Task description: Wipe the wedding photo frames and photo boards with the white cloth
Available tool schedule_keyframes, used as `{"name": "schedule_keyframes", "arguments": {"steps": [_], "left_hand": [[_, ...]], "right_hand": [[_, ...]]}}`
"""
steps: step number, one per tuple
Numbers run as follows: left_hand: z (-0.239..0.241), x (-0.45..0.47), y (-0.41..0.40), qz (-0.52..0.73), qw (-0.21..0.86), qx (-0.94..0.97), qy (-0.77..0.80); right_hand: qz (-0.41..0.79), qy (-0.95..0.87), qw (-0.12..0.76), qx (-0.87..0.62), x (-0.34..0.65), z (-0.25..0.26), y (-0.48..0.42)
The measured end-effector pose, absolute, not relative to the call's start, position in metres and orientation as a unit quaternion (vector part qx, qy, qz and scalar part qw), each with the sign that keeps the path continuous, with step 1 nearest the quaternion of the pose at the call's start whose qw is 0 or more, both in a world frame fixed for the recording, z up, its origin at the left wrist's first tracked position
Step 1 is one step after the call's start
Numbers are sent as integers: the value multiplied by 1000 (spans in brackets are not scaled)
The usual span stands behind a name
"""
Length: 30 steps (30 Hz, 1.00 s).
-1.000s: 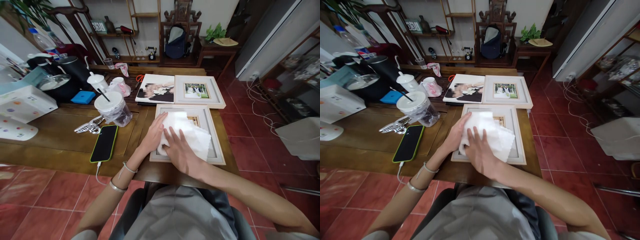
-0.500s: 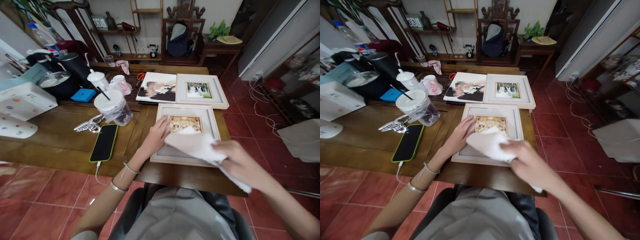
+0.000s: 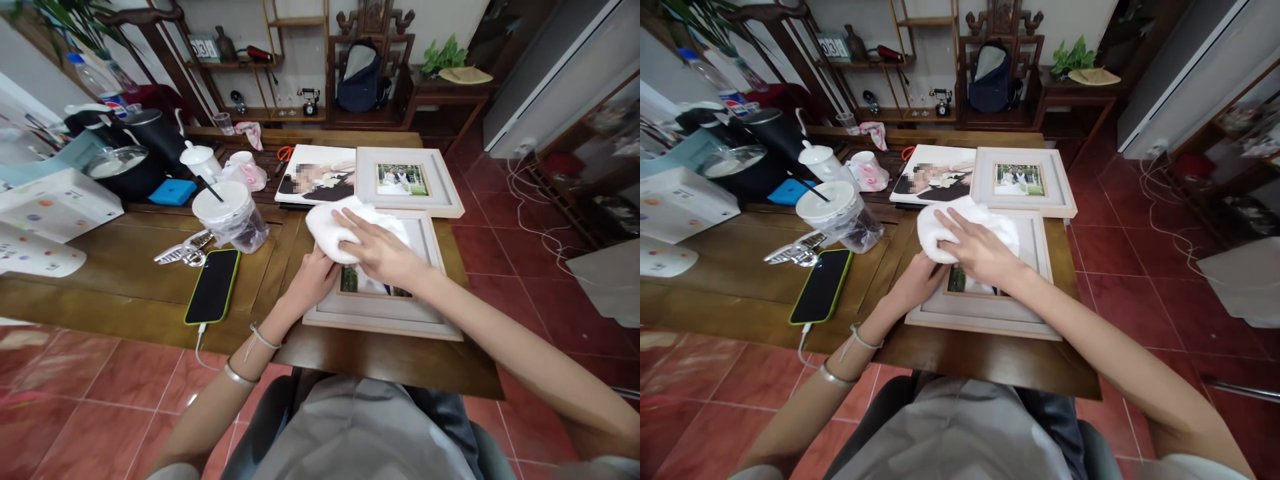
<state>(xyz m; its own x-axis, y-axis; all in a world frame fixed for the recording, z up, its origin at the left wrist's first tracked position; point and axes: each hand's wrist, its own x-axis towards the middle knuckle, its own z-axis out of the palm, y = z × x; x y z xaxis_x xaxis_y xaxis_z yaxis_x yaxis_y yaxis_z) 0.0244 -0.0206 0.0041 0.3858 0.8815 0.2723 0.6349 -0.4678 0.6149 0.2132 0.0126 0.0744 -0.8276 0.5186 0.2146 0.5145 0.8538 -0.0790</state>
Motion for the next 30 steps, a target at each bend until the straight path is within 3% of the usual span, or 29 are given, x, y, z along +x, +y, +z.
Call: {"name": "schedule_keyframes", "arguments": {"steps": [8, 21, 27, 30], "left_hand": [[3, 25, -21, 264, 193, 807, 491], [4, 25, -21, 288, 211, 804, 476], [4, 24, -21, 287, 210, 805, 475], [6, 25, -22, 283, 208, 804, 480]], "right_hand": [[74, -963, 18, -257, 199, 69, 38], [-54, -917, -74, -387, 268, 91, 13], [-56, -901, 27, -429, 319, 107, 6], [-141, -863, 122, -469, 334, 118, -1]]}}
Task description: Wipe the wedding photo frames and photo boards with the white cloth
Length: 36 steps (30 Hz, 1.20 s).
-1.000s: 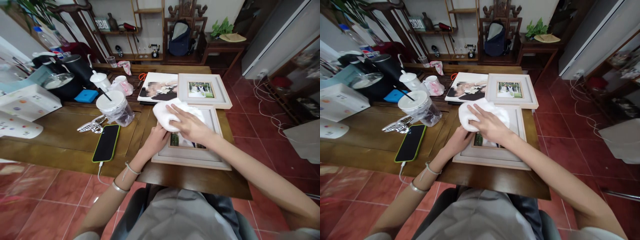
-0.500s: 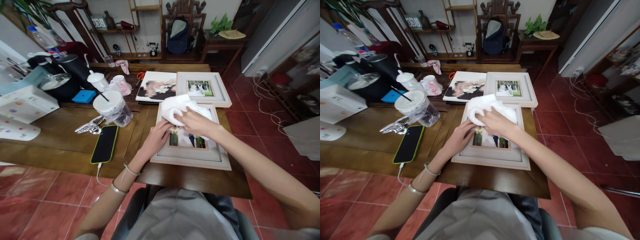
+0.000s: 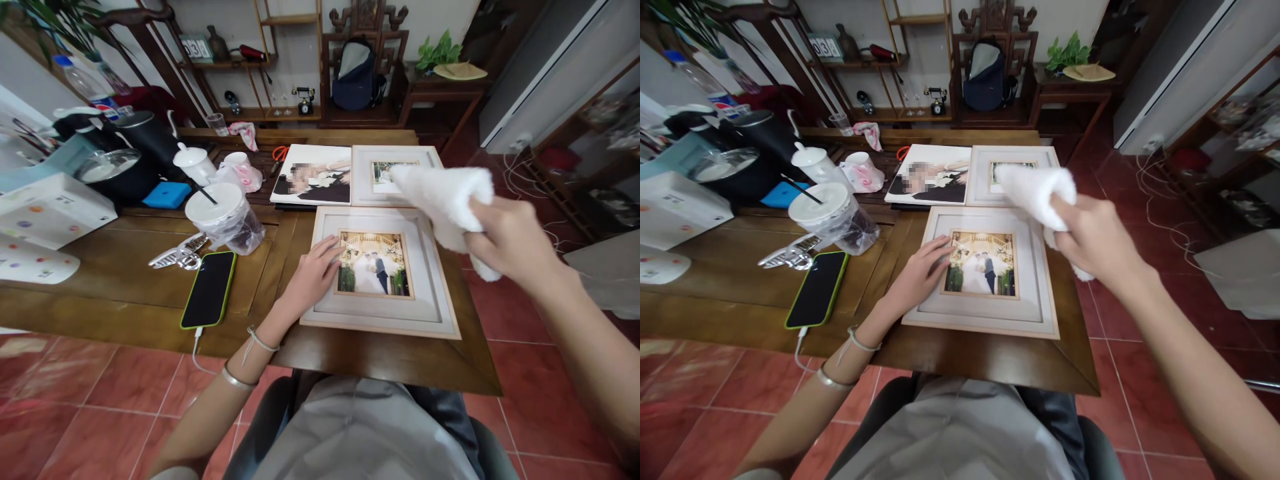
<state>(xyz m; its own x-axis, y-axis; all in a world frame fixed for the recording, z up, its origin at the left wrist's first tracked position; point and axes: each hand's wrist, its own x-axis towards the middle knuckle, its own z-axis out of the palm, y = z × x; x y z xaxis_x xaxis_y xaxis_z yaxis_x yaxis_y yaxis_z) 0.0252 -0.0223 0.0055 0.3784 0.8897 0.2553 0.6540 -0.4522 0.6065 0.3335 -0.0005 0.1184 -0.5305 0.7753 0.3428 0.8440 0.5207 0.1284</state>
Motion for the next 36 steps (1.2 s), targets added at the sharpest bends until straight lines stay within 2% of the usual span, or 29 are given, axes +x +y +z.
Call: {"name": "schedule_keyframes", "arguments": {"steps": [3, 9, 13, 19, 24, 27, 31, 36], "left_hand": [[7, 26, -23, 281, 207, 803, 482], [4, 24, -21, 286, 209, 803, 479], [3, 23, -20, 298, 208, 805, 469], [2, 24, -20, 300, 199, 803, 475], [5, 25, -21, 286, 207, 801, 483], [6, 26, -21, 284, 209, 800, 485], [4, 25, -20, 287, 205, 800, 485], [3, 25, -19, 284, 208, 800, 486]], "right_hand": [[-191, -847, 160, -471, 331, 118, -7], [-107, -918, 105, -367, 300, 77, -2], [-85, -925, 53, -365, 291, 58, 8], [-84, -925, 4, -372, 287, 56, -5], [-29, -936, -15, -350, 280, 63, -51], [14, -943, -3, -333, 278, 72, -86], [56, -943, 56, -322, 279, 89, -123], [128, -923, 121, -343, 292, 107, -127]]}}
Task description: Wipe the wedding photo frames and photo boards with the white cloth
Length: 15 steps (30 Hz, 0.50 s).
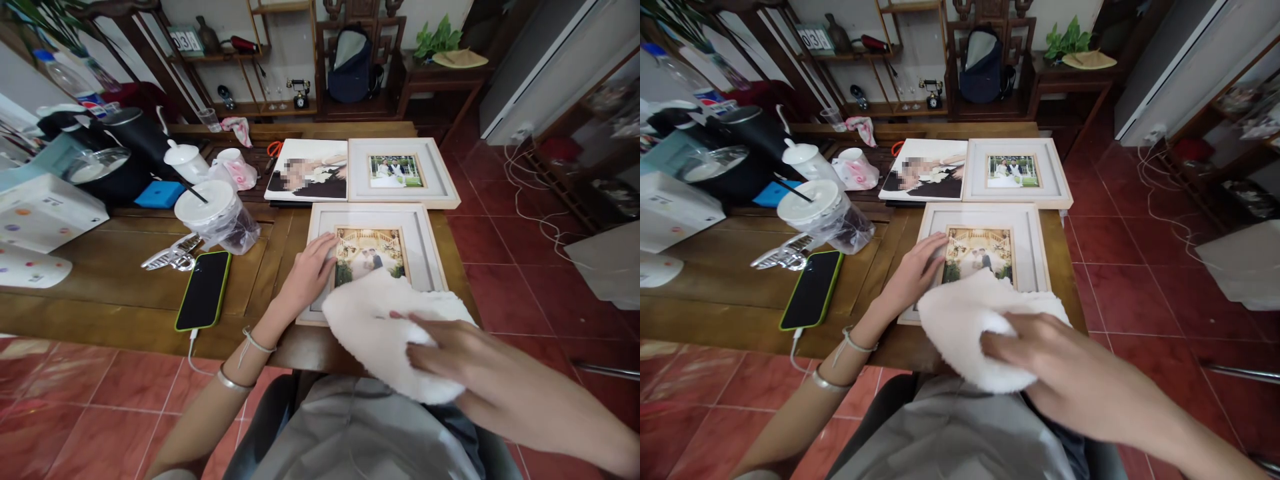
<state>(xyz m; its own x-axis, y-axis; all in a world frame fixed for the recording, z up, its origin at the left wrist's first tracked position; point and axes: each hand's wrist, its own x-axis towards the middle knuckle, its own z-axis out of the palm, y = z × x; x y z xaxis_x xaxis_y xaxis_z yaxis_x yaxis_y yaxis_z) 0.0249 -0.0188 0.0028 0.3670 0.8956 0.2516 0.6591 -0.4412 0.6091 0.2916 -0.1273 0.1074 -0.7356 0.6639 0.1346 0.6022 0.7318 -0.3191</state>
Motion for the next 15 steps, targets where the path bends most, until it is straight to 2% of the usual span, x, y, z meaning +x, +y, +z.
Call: {"name": "schedule_keyframes", "arguments": {"steps": [3, 7, 10, 15], "left_hand": [[3, 25, -19, 296, 212, 798, 480], [2, 25, -21, 303, 210, 795, 482], [1, 24, -21, 303, 209, 795, 482], [-1, 23, -20, 292, 210, 797, 485]], "right_hand": [[100, -904, 176, -376, 304, 113, -104], [-79, -878, 215, -420, 310, 110, -59], [-166, -866, 170, -440, 303, 95, -29], [-158, -867, 53, -470, 289, 60, -7]]}}
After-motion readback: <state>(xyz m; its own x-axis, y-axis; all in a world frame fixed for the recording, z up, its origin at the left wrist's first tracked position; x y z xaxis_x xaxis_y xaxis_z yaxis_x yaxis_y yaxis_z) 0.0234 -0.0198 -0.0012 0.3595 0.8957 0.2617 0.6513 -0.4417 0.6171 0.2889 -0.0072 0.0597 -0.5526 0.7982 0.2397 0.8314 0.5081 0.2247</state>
